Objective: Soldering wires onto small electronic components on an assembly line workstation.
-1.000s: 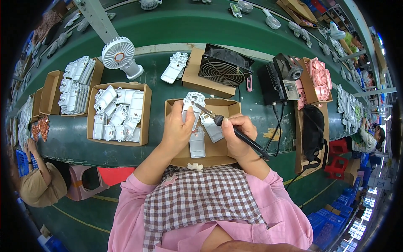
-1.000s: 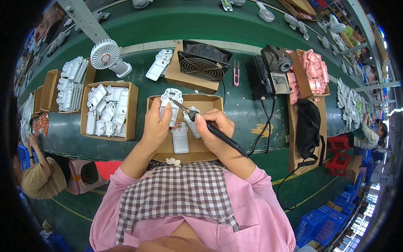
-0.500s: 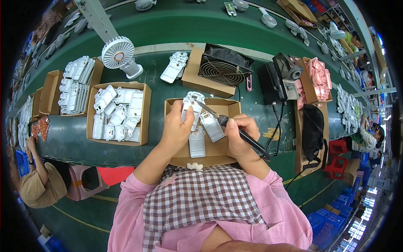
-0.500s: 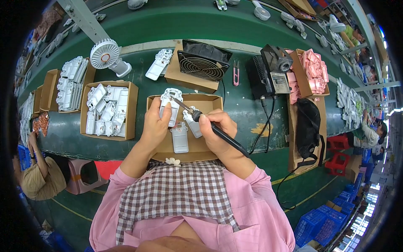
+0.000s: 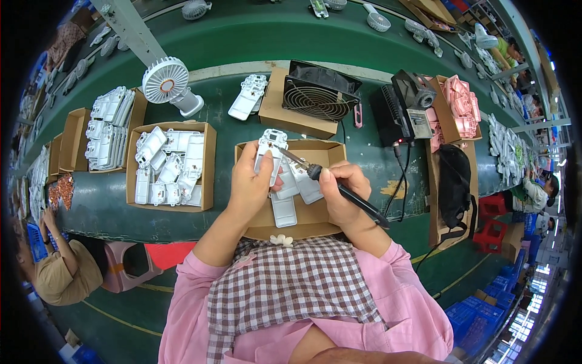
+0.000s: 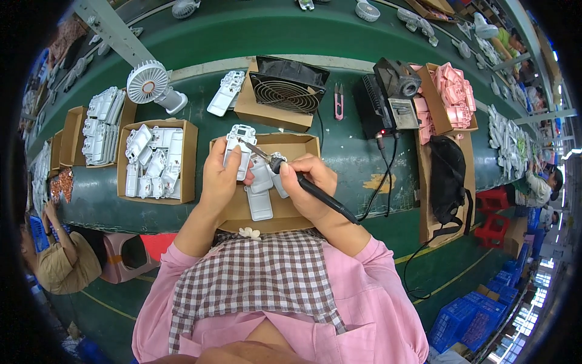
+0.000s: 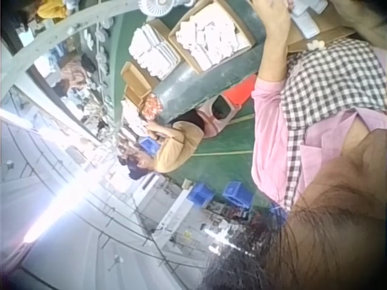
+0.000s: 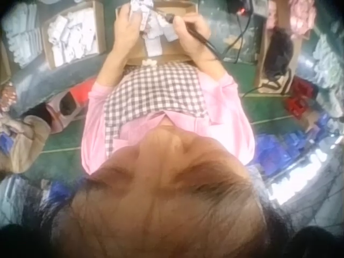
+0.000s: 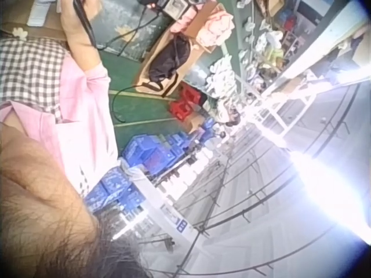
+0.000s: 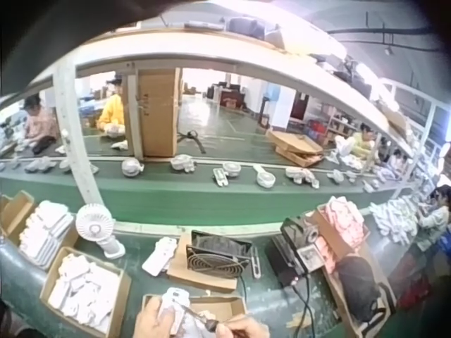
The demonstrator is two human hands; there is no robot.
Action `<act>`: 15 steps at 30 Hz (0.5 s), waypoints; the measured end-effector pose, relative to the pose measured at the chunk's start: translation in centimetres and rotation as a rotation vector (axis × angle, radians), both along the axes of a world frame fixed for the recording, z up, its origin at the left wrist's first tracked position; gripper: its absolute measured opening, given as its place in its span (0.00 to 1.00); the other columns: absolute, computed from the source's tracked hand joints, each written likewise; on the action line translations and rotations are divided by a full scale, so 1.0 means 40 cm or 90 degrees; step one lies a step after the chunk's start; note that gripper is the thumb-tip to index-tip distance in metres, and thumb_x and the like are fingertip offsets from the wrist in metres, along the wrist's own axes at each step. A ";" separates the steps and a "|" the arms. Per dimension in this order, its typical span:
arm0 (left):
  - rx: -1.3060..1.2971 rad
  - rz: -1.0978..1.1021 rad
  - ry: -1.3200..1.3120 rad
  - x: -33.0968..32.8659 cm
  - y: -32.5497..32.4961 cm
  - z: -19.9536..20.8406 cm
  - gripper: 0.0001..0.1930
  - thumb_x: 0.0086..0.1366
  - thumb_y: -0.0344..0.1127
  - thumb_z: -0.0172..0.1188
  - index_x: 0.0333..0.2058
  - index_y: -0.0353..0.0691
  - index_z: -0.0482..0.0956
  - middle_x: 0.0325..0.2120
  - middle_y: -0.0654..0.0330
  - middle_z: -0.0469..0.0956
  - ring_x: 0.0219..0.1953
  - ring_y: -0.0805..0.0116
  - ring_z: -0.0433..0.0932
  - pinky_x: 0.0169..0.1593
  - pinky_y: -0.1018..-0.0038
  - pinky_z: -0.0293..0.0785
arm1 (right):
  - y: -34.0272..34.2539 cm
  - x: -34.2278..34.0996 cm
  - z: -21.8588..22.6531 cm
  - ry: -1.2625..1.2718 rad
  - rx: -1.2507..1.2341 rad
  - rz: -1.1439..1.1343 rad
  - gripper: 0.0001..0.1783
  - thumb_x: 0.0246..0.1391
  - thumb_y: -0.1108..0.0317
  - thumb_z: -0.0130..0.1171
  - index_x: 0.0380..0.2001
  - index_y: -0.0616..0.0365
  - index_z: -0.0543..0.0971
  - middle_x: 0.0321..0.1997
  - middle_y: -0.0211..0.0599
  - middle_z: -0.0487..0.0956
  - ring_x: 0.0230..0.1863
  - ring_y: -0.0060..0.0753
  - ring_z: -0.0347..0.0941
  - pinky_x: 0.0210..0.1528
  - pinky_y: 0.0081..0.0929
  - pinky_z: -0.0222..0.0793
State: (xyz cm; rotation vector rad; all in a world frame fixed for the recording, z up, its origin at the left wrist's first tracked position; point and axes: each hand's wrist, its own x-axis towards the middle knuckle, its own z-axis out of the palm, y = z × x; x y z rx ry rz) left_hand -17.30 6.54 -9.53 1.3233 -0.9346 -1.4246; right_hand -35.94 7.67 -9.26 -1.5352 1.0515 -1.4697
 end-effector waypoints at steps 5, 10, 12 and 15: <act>-0.010 0.004 0.008 0.000 -0.001 0.001 0.12 0.71 0.32 0.49 0.50 0.36 0.70 0.26 0.60 0.77 0.20 0.77 0.75 0.23 0.79 0.76 | -0.007 0.005 0.006 0.038 0.008 -0.018 0.08 0.53 0.77 0.64 0.28 0.61 0.73 0.24 0.34 0.77 0.22 0.15 0.68 0.24 0.16 0.63; -0.009 0.004 0.019 0.000 -0.001 0.000 0.12 0.71 0.32 0.49 0.50 0.36 0.70 0.26 0.60 0.78 0.20 0.77 0.75 0.23 0.79 0.75 | -0.009 0.006 0.005 0.050 0.002 -0.018 0.08 0.52 0.77 0.64 0.28 0.62 0.73 0.24 0.34 0.77 0.22 0.15 0.69 0.23 0.16 0.63; -0.007 0.005 0.021 0.001 0.000 0.000 0.11 0.71 0.32 0.49 0.49 0.36 0.71 0.26 0.59 0.78 0.20 0.78 0.75 0.22 0.79 0.75 | -0.009 0.007 0.005 0.046 0.002 -0.017 0.08 0.52 0.77 0.64 0.28 0.61 0.73 0.24 0.34 0.77 0.22 0.15 0.69 0.23 0.16 0.64; -0.004 0.006 0.024 0.001 0.001 0.001 0.11 0.71 0.32 0.49 0.49 0.36 0.71 0.26 0.59 0.78 0.20 0.78 0.75 0.22 0.80 0.75 | -0.009 0.008 0.005 0.056 0.002 -0.020 0.08 0.52 0.77 0.64 0.27 0.61 0.73 0.24 0.34 0.77 0.22 0.16 0.69 0.23 0.16 0.64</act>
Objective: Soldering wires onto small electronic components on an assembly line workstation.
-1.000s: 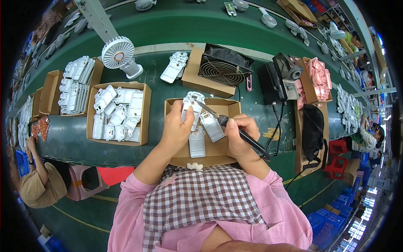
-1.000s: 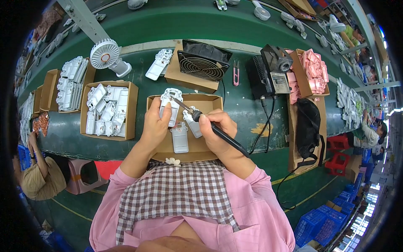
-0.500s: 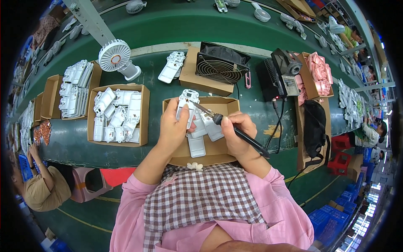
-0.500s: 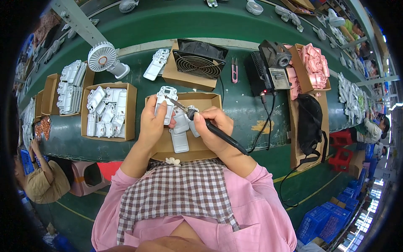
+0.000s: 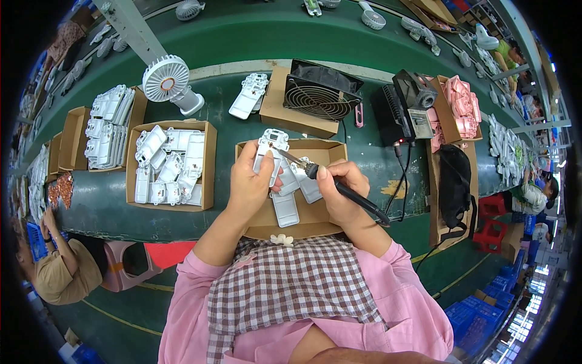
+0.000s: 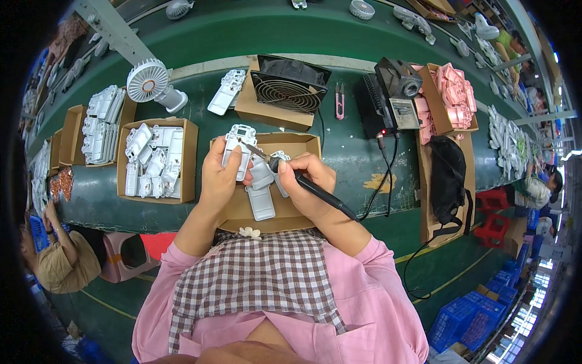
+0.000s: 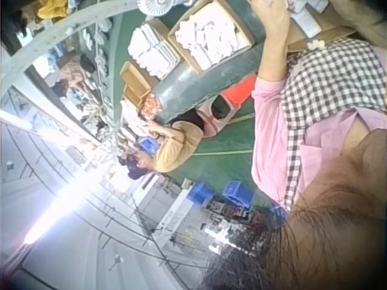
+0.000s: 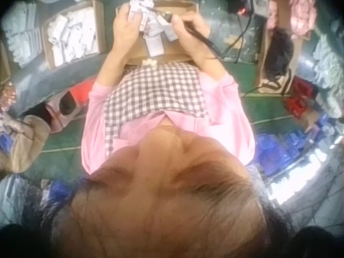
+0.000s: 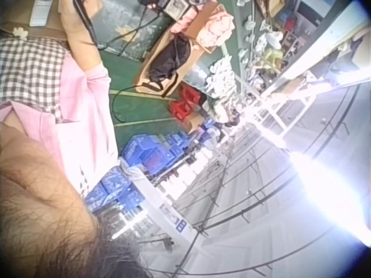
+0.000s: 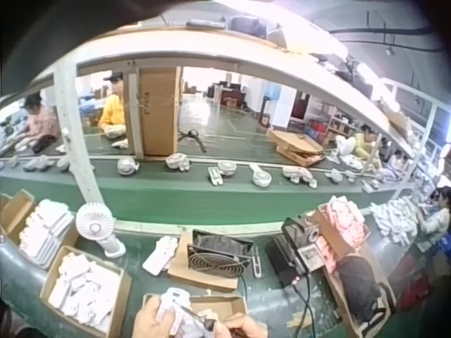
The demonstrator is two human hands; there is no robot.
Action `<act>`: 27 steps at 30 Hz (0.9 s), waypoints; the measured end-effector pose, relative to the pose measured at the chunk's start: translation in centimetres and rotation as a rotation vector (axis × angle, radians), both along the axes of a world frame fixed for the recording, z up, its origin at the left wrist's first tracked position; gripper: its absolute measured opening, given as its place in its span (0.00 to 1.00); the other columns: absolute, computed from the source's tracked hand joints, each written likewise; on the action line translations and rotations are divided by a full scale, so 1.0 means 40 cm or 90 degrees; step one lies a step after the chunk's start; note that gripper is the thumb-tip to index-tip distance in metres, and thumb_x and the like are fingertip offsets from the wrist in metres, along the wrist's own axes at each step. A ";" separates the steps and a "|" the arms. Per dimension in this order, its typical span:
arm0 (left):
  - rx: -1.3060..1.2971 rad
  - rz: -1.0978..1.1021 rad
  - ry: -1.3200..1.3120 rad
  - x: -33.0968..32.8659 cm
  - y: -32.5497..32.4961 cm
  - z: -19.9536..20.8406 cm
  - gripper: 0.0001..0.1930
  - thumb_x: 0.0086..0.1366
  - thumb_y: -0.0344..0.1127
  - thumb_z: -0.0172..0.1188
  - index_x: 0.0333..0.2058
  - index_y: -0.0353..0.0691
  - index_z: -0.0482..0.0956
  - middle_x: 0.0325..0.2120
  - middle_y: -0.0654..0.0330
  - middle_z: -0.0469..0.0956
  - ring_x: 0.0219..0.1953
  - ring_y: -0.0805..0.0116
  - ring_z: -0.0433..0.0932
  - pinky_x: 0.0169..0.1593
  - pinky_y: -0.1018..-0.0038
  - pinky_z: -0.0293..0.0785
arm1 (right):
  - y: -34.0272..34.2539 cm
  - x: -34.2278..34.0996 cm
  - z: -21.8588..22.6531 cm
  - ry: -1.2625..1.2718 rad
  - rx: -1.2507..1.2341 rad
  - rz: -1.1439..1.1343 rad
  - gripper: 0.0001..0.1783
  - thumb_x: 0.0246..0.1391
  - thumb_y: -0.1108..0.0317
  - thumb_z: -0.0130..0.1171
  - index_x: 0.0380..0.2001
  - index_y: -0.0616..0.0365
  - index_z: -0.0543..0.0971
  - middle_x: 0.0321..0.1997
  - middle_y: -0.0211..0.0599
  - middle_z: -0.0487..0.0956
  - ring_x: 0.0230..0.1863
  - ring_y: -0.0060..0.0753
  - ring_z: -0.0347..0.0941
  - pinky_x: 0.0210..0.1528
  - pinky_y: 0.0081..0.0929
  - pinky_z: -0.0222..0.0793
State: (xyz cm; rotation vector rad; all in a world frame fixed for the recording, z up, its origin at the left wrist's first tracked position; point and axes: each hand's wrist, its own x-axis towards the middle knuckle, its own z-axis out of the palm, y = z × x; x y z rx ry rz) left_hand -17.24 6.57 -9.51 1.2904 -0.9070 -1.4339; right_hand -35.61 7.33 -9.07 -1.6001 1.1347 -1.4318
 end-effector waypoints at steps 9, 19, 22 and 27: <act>0.000 0.003 0.003 0.000 0.000 0.002 0.11 0.71 0.32 0.49 0.49 0.36 0.71 0.26 0.60 0.78 0.20 0.78 0.75 0.22 0.80 0.74 | -0.002 0.001 0.000 0.018 -0.005 -0.004 0.08 0.52 0.77 0.64 0.27 0.61 0.73 0.23 0.34 0.77 0.21 0.16 0.69 0.23 0.16 0.63; 0.007 -0.022 -0.017 -0.001 0.000 0.007 0.09 0.71 0.32 0.48 0.47 0.36 0.71 0.25 0.60 0.77 0.19 0.78 0.74 0.21 0.81 0.73 | 0.000 -0.001 -0.004 -0.048 0.020 -0.003 0.08 0.54 0.75 0.64 0.28 0.61 0.73 0.24 0.34 0.77 0.22 0.16 0.69 0.24 0.17 0.64; 0.005 -0.028 -0.024 -0.002 0.000 0.010 0.09 0.72 0.32 0.47 0.46 0.36 0.70 0.25 0.60 0.77 0.18 0.78 0.74 0.21 0.81 0.72 | 0.000 -0.002 -0.004 -0.036 0.018 0.004 0.08 0.54 0.75 0.64 0.28 0.61 0.73 0.24 0.34 0.77 0.23 0.15 0.69 0.24 0.17 0.64; 0.008 -0.027 -0.023 -0.003 0.002 0.011 0.09 0.71 0.32 0.48 0.47 0.37 0.71 0.25 0.61 0.77 0.19 0.79 0.74 0.21 0.82 0.72 | 0.000 0.000 -0.001 -0.032 0.022 0.001 0.08 0.54 0.75 0.64 0.28 0.62 0.74 0.24 0.34 0.77 0.23 0.15 0.69 0.24 0.16 0.64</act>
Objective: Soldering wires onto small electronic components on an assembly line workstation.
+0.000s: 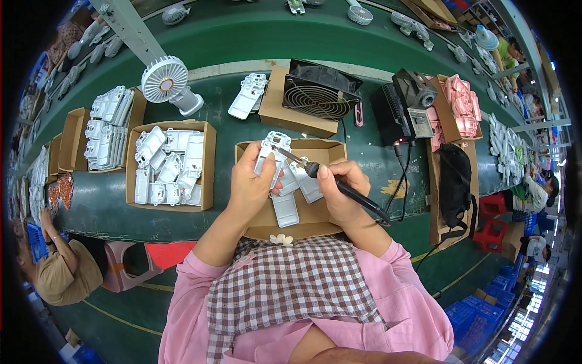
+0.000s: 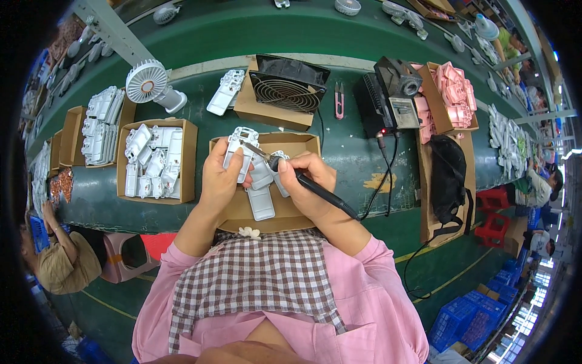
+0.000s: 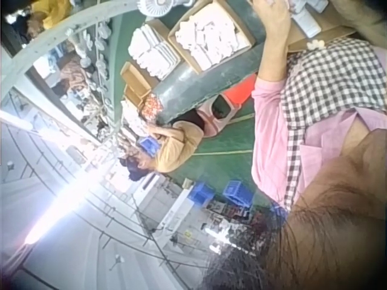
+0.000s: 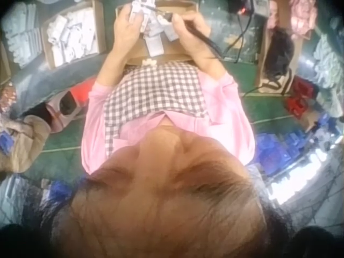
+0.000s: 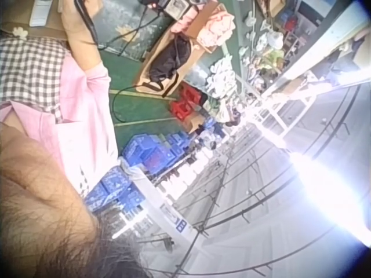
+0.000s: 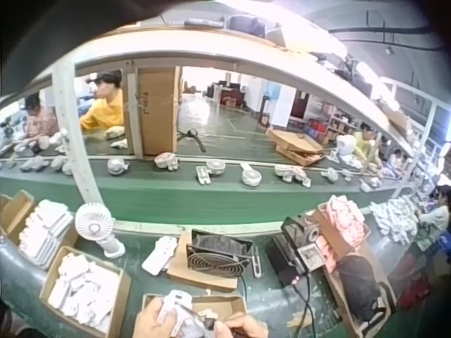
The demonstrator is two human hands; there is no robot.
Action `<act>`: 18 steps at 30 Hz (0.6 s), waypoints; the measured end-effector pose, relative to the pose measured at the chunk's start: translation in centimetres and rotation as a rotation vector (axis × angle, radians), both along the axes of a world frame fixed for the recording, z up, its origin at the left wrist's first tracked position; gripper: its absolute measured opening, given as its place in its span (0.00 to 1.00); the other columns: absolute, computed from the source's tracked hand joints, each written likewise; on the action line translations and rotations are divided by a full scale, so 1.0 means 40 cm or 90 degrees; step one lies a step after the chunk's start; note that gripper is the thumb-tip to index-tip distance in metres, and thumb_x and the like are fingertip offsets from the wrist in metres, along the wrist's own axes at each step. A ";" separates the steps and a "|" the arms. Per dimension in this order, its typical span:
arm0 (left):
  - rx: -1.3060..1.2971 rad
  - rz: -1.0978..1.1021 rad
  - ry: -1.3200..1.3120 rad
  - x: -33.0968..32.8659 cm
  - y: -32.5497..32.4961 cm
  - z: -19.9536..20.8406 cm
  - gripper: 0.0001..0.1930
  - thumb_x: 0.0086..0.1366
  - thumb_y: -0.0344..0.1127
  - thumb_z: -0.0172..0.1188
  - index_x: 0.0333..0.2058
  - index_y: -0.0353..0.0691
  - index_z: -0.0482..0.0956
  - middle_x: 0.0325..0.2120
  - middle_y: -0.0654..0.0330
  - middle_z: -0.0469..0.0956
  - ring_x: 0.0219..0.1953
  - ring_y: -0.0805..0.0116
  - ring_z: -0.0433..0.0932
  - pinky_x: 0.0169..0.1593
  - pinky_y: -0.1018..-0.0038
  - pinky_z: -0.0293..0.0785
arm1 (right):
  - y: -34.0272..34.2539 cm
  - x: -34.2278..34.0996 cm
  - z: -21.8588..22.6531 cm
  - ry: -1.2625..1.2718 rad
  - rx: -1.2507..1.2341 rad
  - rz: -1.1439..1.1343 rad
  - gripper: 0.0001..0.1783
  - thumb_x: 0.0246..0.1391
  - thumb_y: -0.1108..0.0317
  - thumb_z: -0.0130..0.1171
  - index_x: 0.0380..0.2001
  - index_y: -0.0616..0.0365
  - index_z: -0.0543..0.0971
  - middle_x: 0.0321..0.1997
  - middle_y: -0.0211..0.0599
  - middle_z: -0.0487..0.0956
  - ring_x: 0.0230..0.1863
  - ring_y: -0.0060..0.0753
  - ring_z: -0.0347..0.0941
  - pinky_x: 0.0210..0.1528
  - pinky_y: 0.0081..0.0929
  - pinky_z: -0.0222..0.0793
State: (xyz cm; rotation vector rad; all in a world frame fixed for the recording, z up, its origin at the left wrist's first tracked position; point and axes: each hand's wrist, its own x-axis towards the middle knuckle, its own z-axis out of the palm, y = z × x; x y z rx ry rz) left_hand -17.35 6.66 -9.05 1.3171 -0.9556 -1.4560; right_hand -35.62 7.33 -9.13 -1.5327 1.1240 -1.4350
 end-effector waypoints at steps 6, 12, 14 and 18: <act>0.011 0.010 0.008 -0.001 0.001 -0.001 0.10 0.70 0.31 0.49 0.48 0.38 0.73 0.25 0.62 0.78 0.19 0.80 0.74 0.22 0.82 0.73 | 0.000 0.002 0.009 -0.001 0.003 0.004 0.08 0.54 0.76 0.64 0.28 0.62 0.74 0.25 0.34 0.78 0.23 0.15 0.69 0.25 0.16 0.64; 0.021 0.006 0.023 -0.001 0.001 -0.002 0.10 0.70 0.31 0.49 0.48 0.38 0.72 0.24 0.62 0.77 0.19 0.79 0.74 0.21 0.82 0.72 | 0.002 -0.008 -0.008 0.051 0.002 -0.013 0.08 0.52 0.76 0.65 0.28 0.61 0.74 0.24 0.34 0.77 0.23 0.16 0.69 0.25 0.16 0.64; 0.042 -0.004 0.023 0.002 0.000 -0.005 0.09 0.71 0.31 0.48 0.47 0.38 0.71 0.24 0.61 0.77 0.18 0.78 0.73 0.21 0.83 0.71 | 0.005 -0.011 -0.017 0.014 -0.032 -0.048 0.07 0.52 0.77 0.64 0.28 0.60 0.73 0.24 0.34 0.77 0.23 0.19 0.69 0.25 0.19 0.64; -0.123 -0.089 -0.252 0.008 0.023 -0.006 0.12 0.68 0.32 0.53 0.48 0.37 0.73 0.26 0.53 0.79 0.26 0.65 0.79 0.31 0.72 0.76 | 0.013 -0.023 -0.020 -0.106 -0.067 -0.041 0.06 0.57 0.76 0.58 0.32 0.60 0.70 0.27 0.35 0.73 0.27 0.21 0.65 0.31 0.20 0.62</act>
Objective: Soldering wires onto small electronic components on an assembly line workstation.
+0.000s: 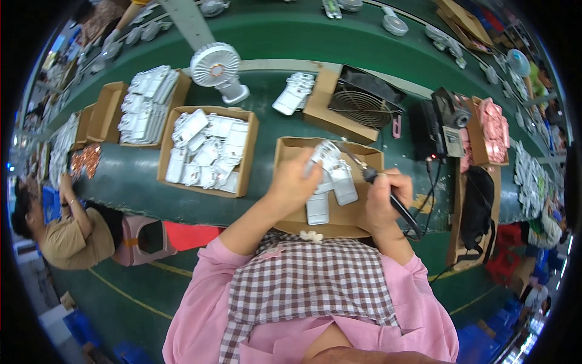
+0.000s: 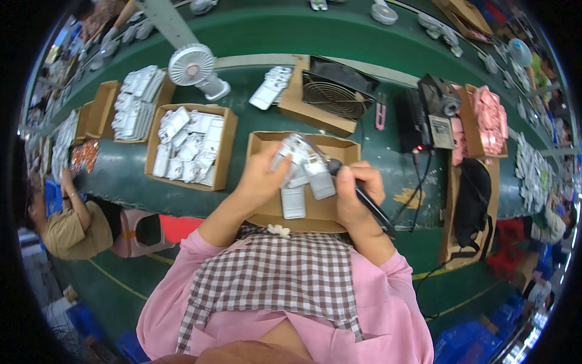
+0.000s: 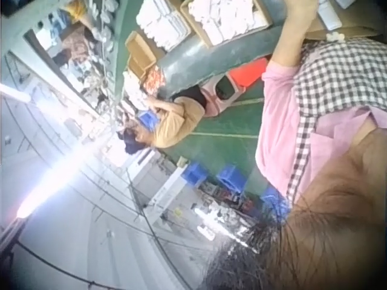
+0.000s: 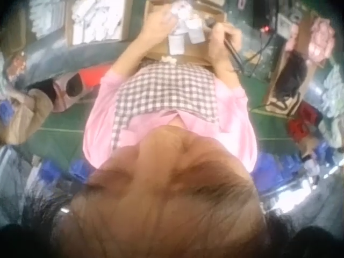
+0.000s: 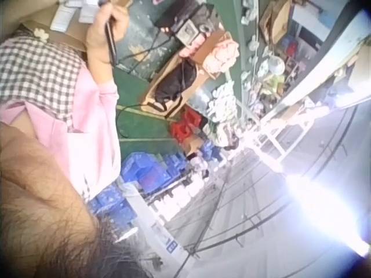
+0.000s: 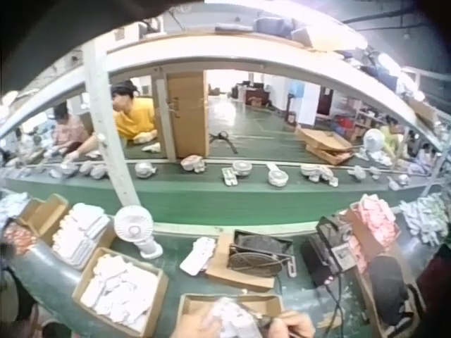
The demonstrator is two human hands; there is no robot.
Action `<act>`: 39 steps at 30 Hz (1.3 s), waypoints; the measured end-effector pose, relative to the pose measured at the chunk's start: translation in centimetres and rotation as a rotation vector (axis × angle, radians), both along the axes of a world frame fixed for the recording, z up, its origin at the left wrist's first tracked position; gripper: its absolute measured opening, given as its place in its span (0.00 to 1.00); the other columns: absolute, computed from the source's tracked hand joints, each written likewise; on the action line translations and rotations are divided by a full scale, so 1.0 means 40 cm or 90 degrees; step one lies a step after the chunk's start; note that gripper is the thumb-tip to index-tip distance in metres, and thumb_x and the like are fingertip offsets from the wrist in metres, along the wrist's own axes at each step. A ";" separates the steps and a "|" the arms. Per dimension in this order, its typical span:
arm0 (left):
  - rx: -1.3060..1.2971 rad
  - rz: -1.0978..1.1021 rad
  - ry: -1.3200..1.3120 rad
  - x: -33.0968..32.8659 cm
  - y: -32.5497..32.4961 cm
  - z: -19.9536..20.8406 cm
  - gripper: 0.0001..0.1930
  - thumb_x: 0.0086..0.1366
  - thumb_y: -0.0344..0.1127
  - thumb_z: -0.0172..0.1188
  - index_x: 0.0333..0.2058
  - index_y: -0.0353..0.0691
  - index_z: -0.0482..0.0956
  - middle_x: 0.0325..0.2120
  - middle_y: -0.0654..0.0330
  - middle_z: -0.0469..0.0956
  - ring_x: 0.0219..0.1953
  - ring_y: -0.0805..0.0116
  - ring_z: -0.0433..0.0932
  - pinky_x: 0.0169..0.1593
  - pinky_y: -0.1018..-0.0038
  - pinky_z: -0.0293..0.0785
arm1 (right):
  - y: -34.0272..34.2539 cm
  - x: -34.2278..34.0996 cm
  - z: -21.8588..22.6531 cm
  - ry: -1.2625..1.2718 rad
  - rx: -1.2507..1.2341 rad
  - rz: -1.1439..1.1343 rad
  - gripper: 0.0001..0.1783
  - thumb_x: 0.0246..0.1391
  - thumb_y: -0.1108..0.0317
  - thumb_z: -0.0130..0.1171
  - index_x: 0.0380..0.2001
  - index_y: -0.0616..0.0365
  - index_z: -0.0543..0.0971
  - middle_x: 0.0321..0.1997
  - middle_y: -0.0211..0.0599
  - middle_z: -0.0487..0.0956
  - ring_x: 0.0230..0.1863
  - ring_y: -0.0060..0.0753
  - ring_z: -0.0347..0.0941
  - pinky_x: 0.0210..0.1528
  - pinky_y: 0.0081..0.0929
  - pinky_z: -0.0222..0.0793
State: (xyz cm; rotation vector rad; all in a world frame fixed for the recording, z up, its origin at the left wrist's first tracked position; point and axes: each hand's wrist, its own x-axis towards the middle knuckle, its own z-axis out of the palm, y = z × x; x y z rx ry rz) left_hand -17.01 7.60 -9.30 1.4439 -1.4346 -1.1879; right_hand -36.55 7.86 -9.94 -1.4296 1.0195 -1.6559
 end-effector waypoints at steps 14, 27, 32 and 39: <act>0.083 0.237 -0.712 0.566 0.078 0.068 0.14 0.52 0.43 0.69 0.30 0.37 0.81 0.27 0.49 0.81 0.31 0.48 0.80 0.36 0.59 0.75 | -0.011 -0.003 0.013 0.041 0.048 0.034 0.08 0.57 0.76 0.59 0.31 0.60 0.69 0.24 0.29 0.68 0.25 0.18 0.61 0.29 0.18 0.59; 0.030 -0.043 -0.661 0.613 0.120 0.176 0.04 0.50 0.24 0.66 0.27 0.36 0.82 0.31 0.52 0.81 0.35 0.54 0.79 0.40 0.67 0.74 | -0.006 -0.009 0.008 0.053 0.088 0.031 0.08 0.57 0.76 0.58 0.32 0.60 0.68 0.25 0.30 0.68 0.26 0.17 0.60 0.29 0.18 0.58; 0.005 -0.139 -0.637 0.625 0.100 0.148 0.06 0.51 0.23 0.61 0.30 0.37 0.82 0.33 0.55 0.81 0.42 0.52 0.77 0.47 0.63 0.74 | -0.009 -0.002 0.004 0.065 0.072 0.018 0.08 0.57 0.76 0.58 0.30 0.60 0.68 0.24 0.29 0.67 0.25 0.17 0.60 0.29 0.17 0.57; -0.021 -0.251 -0.683 0.641 0.040 0.118 0.21 0.45 0.26 0.69 0.43 0.40 0.80 0.42 0.56 0.79 0.46 0.52 0.75 0.49 0.62 0.71 | -0.012 -0.006 0.005 0.071 0.056 0.014 0.08 0.58 0.76 0.58 0.29 0.60 0.68 0.23 0.28 0.67 0.24 0.16 0.59 0.28 0.17 0.56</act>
